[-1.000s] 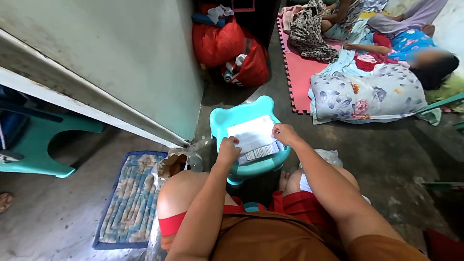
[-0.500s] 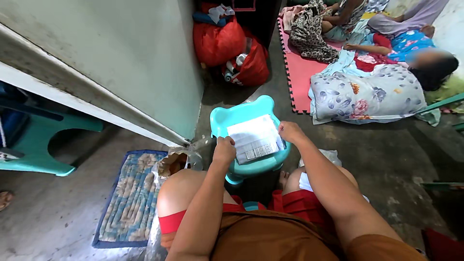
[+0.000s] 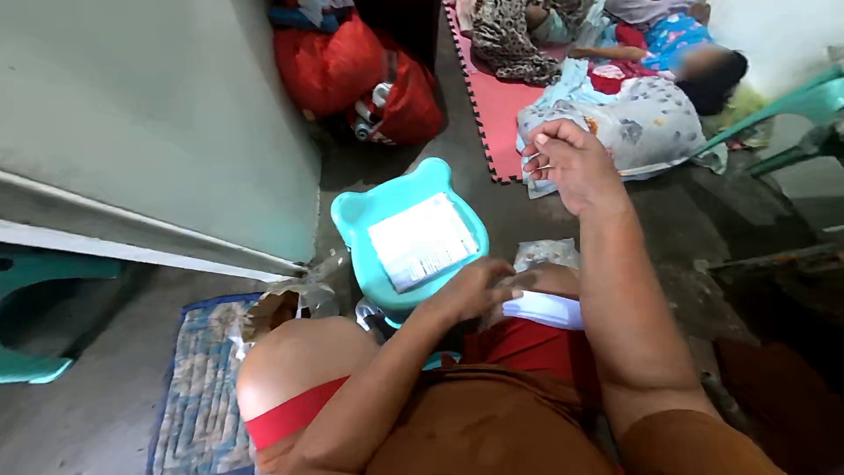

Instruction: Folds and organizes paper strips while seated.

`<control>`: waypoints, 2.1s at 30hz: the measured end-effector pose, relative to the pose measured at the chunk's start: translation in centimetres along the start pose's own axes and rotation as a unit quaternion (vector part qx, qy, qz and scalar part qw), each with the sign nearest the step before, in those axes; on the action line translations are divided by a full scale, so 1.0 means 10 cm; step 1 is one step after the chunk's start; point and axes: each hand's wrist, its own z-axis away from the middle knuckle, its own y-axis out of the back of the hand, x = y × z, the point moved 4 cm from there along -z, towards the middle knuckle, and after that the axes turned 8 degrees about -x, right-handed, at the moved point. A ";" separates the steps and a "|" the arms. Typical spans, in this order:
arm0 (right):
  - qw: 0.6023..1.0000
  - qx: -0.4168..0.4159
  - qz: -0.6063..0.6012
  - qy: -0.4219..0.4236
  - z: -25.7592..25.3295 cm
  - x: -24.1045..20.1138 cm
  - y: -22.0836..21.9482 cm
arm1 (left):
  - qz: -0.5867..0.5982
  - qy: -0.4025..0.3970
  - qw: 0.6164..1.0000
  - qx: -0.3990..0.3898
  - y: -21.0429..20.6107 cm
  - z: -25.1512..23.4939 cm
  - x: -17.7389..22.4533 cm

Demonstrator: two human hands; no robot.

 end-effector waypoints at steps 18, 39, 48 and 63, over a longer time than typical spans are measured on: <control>0.995 0.089 -0.023 0.031 0.97 0.88 0.68 | -0.089 -0.097 0.990 0.052 -0.20 0.01 0.09; 0.980 -0.162 0.111 0.037 1.22 0.95 0.02 | -0.130 -0.148 0.974 0.116 -0.05 0.14 0.52; 0.987 -0.110 0.088 0.079 1.30 0.91 0.05 | -0.038 -0.193 0.976 0.094 -0.08 0.13 0.55; 0.984 -0.080 0.029 0.156 1.39 0.99 0.12 | -0.026 -0.138 0.986 0.085 -0.18 0.09 0.57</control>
